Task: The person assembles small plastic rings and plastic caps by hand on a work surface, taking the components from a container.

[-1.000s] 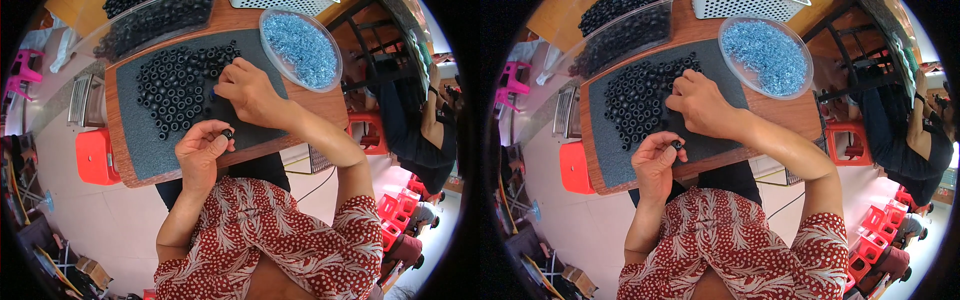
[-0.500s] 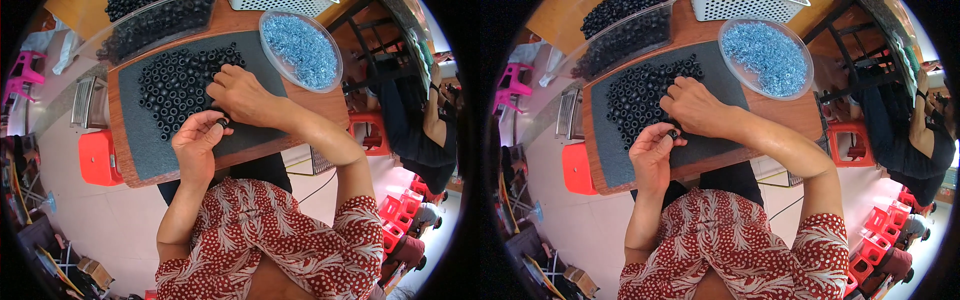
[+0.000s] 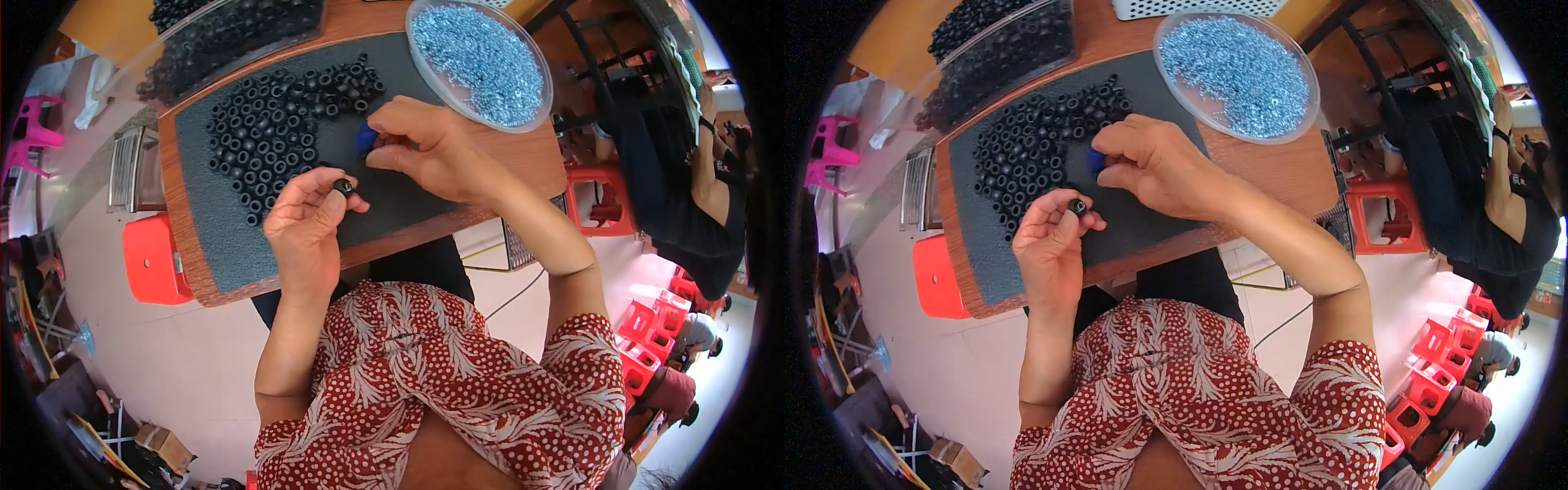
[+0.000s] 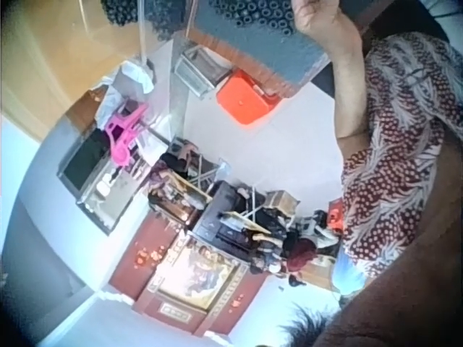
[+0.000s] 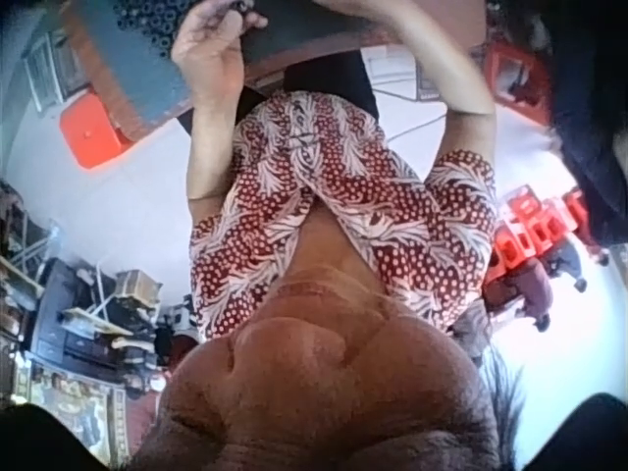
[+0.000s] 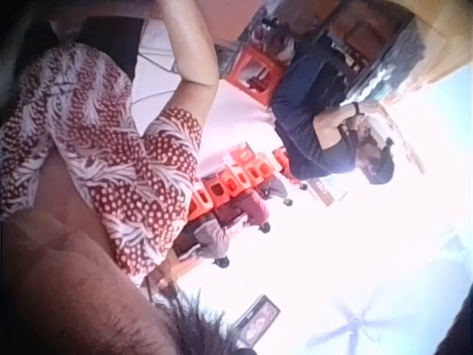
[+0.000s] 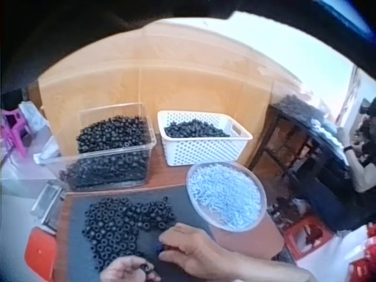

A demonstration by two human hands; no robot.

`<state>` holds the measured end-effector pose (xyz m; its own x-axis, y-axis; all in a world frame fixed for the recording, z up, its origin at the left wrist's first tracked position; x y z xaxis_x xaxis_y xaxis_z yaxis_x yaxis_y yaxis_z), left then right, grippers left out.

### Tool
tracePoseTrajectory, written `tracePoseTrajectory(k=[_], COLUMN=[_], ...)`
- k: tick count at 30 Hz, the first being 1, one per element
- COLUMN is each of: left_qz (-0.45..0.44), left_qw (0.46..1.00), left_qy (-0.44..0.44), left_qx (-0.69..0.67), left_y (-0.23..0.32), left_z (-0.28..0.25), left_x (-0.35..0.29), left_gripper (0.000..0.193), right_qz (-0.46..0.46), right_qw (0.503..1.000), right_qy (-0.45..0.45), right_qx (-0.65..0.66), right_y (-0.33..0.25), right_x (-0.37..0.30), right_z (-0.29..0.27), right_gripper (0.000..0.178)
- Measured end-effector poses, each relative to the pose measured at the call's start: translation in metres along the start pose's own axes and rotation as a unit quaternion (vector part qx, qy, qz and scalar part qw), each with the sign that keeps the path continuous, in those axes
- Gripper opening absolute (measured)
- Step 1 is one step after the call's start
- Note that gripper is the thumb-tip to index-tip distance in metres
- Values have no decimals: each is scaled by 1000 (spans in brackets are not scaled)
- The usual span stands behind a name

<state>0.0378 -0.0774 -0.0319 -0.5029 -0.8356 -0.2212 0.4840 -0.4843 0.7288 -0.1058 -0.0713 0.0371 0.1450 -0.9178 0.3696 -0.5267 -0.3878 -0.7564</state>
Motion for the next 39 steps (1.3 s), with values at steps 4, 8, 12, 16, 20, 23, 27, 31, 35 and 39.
tracePoseTrajectory(k=[4,8,12,16,20,23,27,31,35,39], left_qz=[-2,0,8,25,36,49,53,39,29,8], left_qw=[1000,1000,1000,999,998,997,994,995,995,996], left_qy=[-17,-17,-23,-9,-9,4,8,8,10,13], left_qx=[-22,-23,-12,26,43,62,91,88,93,93], left_y=[0,1,1,3,4,5,4,2,-2,-7], left_z=[10,16,20,20,21,22,22,23,18,16], left_x=[1,0,-1,-3,-3,-3,-3,-4,-3,-4], left_gripper=[21,20,21,22,23,24,21,19,20,23], right_qz=[-29,3,13,129,151,172,219,265,279,306], right_qw=[996,994,992,956,949,933,920,904,893,880], right_qy=[20,3,37,32,15,10,-7,-13,3,4], right_qx=[81,105,122,262,275,317,326,335,353,364], right_y=[-17,-22,-19,-8,-3,1,2,9,18,22], right_x=[-8,-10,-13,-19,-18,-18,-17,-21,-25,-28], right_z=[-4,-3,-6,3,4,7,6,10,14,17], right_gripper=[15,14,12,9,7,6,7,9,11,12])
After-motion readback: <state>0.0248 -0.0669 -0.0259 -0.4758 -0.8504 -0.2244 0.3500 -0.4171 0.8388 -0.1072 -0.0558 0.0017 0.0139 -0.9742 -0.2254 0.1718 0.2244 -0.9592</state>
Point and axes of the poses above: each hand's wrist, its own x-axis towards the middle knuckle, its own z-axis out of the palm, y = z × x, the point moved 8 cm from there along x, towards the middle knuckle, and after that the axes turned 7 degrees about -z, right-handed, at the moved point
